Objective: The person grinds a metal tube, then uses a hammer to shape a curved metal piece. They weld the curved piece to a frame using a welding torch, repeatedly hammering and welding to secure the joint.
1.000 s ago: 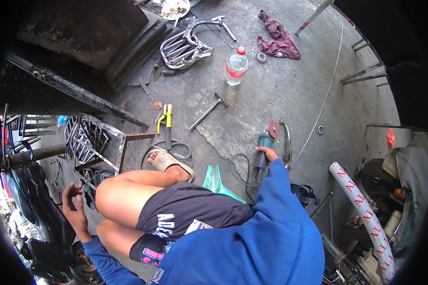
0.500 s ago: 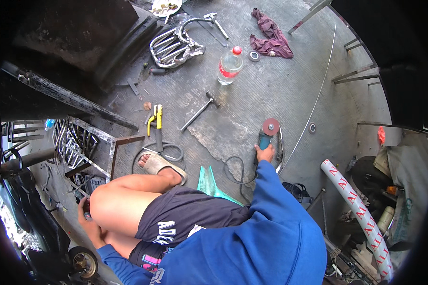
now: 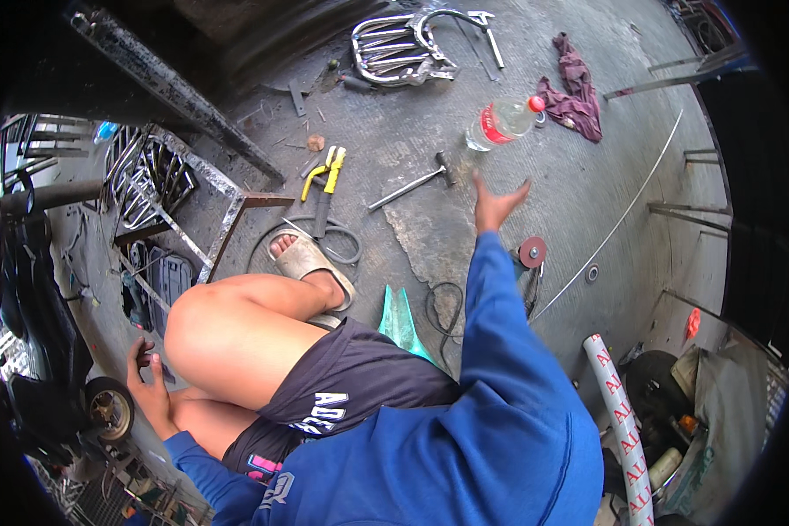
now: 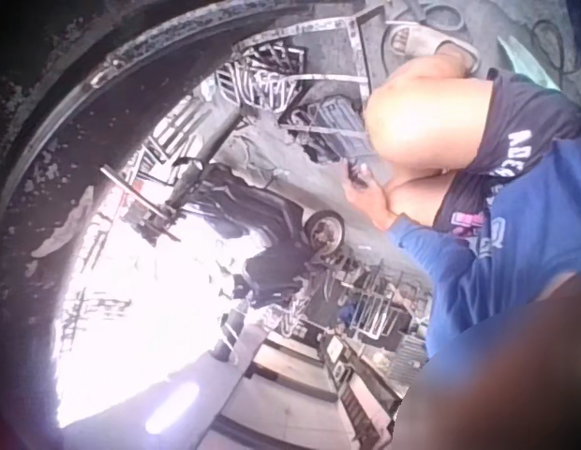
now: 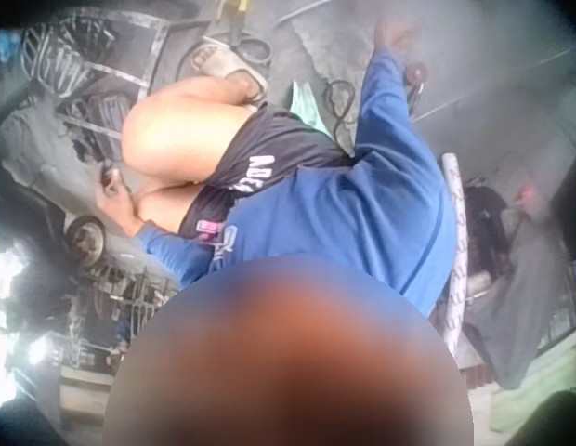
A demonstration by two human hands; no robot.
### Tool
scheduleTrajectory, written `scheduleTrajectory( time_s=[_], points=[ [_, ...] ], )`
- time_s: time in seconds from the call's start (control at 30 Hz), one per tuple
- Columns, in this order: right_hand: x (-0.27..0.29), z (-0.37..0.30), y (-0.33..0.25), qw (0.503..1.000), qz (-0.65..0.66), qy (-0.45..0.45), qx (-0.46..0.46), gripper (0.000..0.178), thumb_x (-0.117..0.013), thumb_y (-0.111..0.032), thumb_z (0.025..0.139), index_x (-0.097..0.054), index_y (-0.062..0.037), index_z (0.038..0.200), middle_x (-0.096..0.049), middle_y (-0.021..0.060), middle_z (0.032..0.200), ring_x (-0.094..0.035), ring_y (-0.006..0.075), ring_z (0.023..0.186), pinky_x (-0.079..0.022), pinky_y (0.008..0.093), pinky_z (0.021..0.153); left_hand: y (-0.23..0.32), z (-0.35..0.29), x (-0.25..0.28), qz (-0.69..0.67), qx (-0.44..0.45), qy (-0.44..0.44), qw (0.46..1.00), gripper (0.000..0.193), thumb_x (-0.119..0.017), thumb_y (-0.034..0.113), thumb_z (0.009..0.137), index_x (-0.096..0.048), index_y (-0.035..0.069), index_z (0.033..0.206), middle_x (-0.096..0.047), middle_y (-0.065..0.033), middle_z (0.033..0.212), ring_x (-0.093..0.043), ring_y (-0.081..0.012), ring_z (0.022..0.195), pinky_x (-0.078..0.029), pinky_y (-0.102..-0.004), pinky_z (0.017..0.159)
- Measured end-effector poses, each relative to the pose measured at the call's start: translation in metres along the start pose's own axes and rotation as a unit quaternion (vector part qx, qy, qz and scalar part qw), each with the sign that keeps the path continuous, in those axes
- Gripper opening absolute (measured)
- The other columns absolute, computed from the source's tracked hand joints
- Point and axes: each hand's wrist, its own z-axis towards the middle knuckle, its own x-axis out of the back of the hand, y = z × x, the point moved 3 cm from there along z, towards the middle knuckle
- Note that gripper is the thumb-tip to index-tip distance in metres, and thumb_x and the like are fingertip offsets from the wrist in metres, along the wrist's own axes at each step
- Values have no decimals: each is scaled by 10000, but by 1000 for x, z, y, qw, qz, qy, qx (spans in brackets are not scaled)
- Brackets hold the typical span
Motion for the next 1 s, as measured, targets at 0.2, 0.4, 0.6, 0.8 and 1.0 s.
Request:
scheduleTrajectory(
  time_s=[0.2, 0.4, 0.6, 0.8, 1.0],
  points=[
    [-98, 115, -40, 998, 42, 9, 48, 1243, -1028, -388, 606, -308, 32, 1529, -493, 255, 1518, -498, 381, 1417, -369, 449, 1204, -26, -21, 17, 9, 39, 58, 997, 442, -719, 130, 952, -632, -24, 1357, -732, -135, 1155, -625, -183, 951, -496, -355, 949],
    [-87, 90, -83, 993, 5, -96, 67, 1004, -995, -330, 661, -470, 7, 1448, -631, 186, 1374, -632, 331, 1256, -487, 431, 1100, -27, -28, 20, -2, 42, 83, 996, 483, -727, 167, 943, -620, -25, 1373, -726, -150, 1168, -627, -201, 975, -487, -375, 973],
    [-72, 4, -112, 873, 13, -487, 5, 771, -933, -131, 668, -562, -23, 1335, -678, 119, 1286, -665, 232, 1162, -545, 386, 1007, 1, -4, 9, -48, -9, 50, 998, 527, -748, 176, 908, -609, -28, 1373, -726, -160, 1172, -630, -235, 996, -493, -390, 968],
    [-120, -141, -87, 635, 39, -701, -323, 476, -771, -218, 881, -663, -9, 1296, -766, 79, 1146, -730, 181, 1017, -557, 340, 966, 23, 6, -8, -118, -87, 11, 989, 563, -783, 199, 881, -603, -32, 1363, -728, -175, 1139, -657, -265, 983, -527, -403, 925],
    [-130, -218, -75, 534, 118, -671, -500, 487, -701, -383, 917, -693, -7, 1227, -783, 136, 1076, -771, 254, 888, -622, 396, 865, 29, 7, -16, -146, -145, -20, 978, 594, -794, 306, 900, -597, -32, 1347, -725, -188, 1078, -685, -294, 940, -557, -416, 856]
  ],
)
